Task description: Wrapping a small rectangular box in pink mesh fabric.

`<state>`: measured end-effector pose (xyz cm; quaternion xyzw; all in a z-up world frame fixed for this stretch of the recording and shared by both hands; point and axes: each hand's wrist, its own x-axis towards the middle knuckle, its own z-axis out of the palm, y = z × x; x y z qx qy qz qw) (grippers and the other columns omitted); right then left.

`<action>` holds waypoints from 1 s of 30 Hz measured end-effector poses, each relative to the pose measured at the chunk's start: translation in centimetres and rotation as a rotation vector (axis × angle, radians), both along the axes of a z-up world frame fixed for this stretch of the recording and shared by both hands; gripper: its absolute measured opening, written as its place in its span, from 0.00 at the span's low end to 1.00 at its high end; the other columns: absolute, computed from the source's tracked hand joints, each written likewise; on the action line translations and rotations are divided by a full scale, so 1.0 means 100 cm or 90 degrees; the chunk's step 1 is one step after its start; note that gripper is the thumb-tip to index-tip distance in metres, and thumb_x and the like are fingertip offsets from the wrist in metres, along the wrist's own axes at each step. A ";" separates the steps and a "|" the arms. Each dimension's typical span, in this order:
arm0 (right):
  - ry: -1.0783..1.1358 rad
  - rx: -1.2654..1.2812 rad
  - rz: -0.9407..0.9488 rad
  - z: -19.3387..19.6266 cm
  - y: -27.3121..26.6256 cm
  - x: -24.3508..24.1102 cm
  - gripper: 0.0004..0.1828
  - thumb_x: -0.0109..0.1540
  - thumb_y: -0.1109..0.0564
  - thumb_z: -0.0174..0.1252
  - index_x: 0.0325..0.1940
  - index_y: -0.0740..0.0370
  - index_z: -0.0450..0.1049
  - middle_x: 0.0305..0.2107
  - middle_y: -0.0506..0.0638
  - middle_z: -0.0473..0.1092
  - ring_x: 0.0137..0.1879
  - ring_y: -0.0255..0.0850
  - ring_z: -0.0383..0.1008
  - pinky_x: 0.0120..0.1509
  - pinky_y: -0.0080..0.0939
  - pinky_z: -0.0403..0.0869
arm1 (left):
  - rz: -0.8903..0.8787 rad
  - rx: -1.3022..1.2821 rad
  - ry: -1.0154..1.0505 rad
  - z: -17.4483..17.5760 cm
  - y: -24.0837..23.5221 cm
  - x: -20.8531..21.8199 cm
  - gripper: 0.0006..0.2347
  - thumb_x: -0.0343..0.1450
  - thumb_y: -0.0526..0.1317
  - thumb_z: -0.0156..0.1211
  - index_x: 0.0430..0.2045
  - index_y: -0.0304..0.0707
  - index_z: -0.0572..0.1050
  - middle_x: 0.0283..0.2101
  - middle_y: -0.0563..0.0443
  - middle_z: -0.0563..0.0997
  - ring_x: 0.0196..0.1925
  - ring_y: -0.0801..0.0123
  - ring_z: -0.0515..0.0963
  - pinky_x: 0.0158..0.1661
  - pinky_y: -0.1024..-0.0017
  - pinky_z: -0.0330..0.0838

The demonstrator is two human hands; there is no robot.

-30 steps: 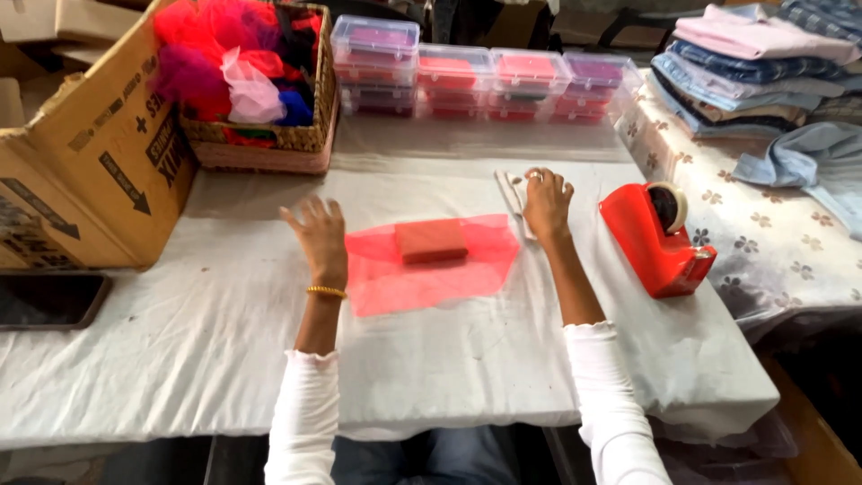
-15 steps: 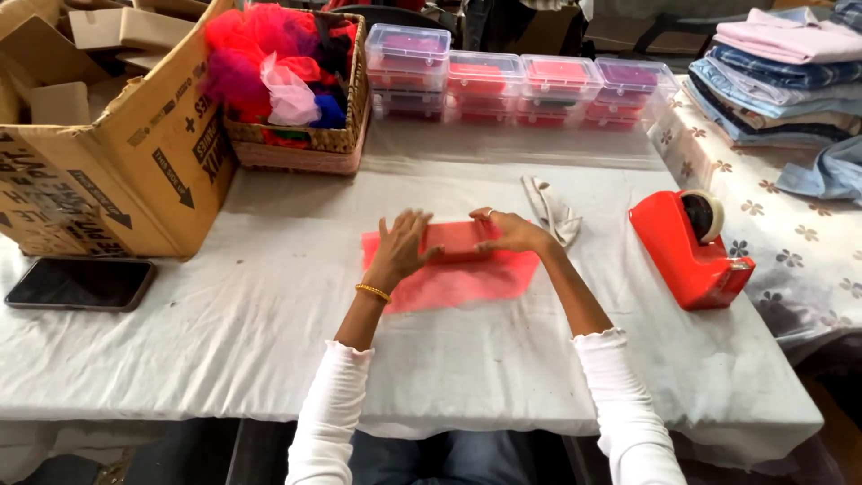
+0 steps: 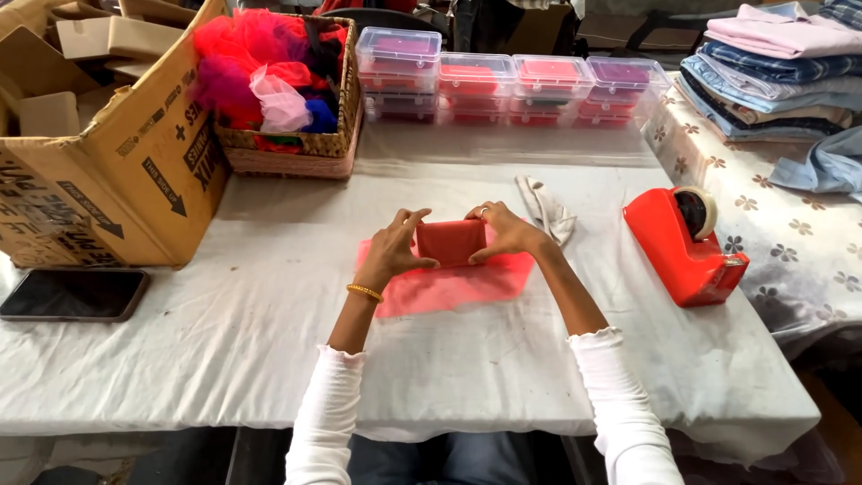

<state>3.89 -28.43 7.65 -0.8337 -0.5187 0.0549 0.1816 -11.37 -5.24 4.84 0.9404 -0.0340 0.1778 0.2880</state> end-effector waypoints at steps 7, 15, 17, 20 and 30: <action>0.212 -0.051 -0.108 0.021 -0.001 -0.016 0.49 0.42 0.42 0.77 0.63 0.56 0.68 0.43 0.58 0.77 0.48 0.52 0.79 0.57 0.48 0.77 | 0.013 -0.061 0.069 -0.011 0.009 0.017 0.41 0.49 0.50 0.84 0.58 0.45 0.70 0.45 0.49 0.81 0.39 0.61 0.82 0.42 0.62 0.77; 0.051 0.038 -0.121 0.008 0.002 -0.006 0.46 0.42 0.44 0.79 0.60 0.56 0.69 0.43 0.58 0.77 0.52 0.51 0.78 0.57 0.49 0.75 | -0.047 -0.011 0.009 0.004 0.015 0.039 0.33 0.51 0.47 0.81 0.52 0.51 0.74 0.39 0.53 0.84 0.35 0.61 0.83 0.39 0.63 0.78; 0.019 0.056 -0.134 0.005 0.002 -0.004 0.45 0.43 0.44 0.78 0.60 0.56 0.69 0.44 0.58 0.76 0.54 0.52 0.77 0.58 0.50 0.74 | -0.070 0.004 -0.075 0.000 0.015 0.045 0.33 0.51 0.45 0.80 0.51 0.48 0.73 0.40 0.52 0.84 0.36 0.61 0.83 0.39 0.64 0.78; -0.061 0.097 -0.135 -0.002 0.003 0.000 0.45 0.43 0.44 0.78 0.60 0.56 0.70 0.46 0.60 0.75 0.56 0.55 0.73 0.60 0.52 0.72 | -0.074 0.060 -0.171 -0.006 0.015 0.051 0.33 0.51 0.43 0.81 0.50 0.45 0.73 0.38 0.51 0.83 0.36 0.59 0.82 0.38 0.63 0.76; -0.080 0.171 -0.062 -0.003 0.007 0.001 0.22 0.63 0.43 0.63 0.55 0.59 0.78 0.45 0.55 0.78 0.54 0.51 0.77 0.64 0.50 0.72 | -0.025 0.147 -0.253 -0.010 0.007 0.030 0.34 0.53 0.43 0.80 0.54 0.43 0.71 0.37 0.52 0.82 0.38 0.61 0.81 0.45 0.60 0.71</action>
